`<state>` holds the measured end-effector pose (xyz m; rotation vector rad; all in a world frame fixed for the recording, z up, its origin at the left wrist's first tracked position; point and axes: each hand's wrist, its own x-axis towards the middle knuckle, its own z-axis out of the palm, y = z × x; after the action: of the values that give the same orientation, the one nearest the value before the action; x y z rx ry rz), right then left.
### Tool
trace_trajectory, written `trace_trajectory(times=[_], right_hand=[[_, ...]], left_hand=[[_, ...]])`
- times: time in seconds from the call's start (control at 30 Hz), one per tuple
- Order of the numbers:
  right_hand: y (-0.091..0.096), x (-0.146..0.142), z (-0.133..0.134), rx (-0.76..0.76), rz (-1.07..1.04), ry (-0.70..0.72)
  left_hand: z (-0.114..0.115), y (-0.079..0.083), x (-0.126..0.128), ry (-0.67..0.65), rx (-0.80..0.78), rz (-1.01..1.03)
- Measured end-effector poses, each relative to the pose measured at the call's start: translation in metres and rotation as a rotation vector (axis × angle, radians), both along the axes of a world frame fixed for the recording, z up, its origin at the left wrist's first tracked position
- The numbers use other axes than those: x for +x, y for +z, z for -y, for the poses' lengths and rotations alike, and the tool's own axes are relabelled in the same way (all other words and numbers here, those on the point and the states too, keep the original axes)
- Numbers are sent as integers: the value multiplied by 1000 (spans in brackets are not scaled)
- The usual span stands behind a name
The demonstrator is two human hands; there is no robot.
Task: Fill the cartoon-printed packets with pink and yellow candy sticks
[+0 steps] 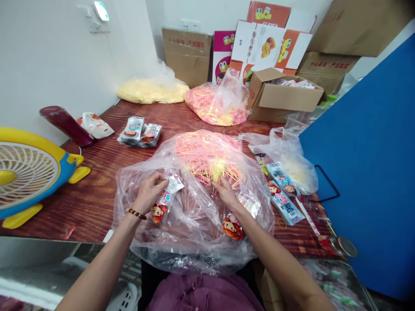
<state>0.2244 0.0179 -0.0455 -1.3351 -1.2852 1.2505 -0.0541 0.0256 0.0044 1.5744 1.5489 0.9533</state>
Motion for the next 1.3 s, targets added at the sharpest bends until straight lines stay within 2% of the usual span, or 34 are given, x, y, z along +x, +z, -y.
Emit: trace_trajectory(times=[0.23, 0.43, 0.73, 0.9, 1.03, 1.1, 1.17, 1.3], right_hand=[[-20, -5, 13, 74, 85, 19], [-13, -8, 16, 66, 82, 64], [-2, -9, 20, 26, 176, 105], [-8, -7, 18, 39, 163, 101], [-11, -6, 16, 39, 171, 99], [-5, -4, 16, 54, 174, 80], [9, -3, 17, 80, 130, 50], [53, 1, 24, 154, 76, 122]], left_hand=[[10, 14, 15, -70, -136, 335], [16, 24, 27, 31, -162, 419], [27, 26, 46, -102, -150, 323], [37, 26, 58, -261, -59, 209], [42, 30, 63, -279, -104, 234], [43, 31, 63, -321, -171, 238], [44, 29, 63, -362, -216, 249], [46, 23, 65, -354, -163, 218]])
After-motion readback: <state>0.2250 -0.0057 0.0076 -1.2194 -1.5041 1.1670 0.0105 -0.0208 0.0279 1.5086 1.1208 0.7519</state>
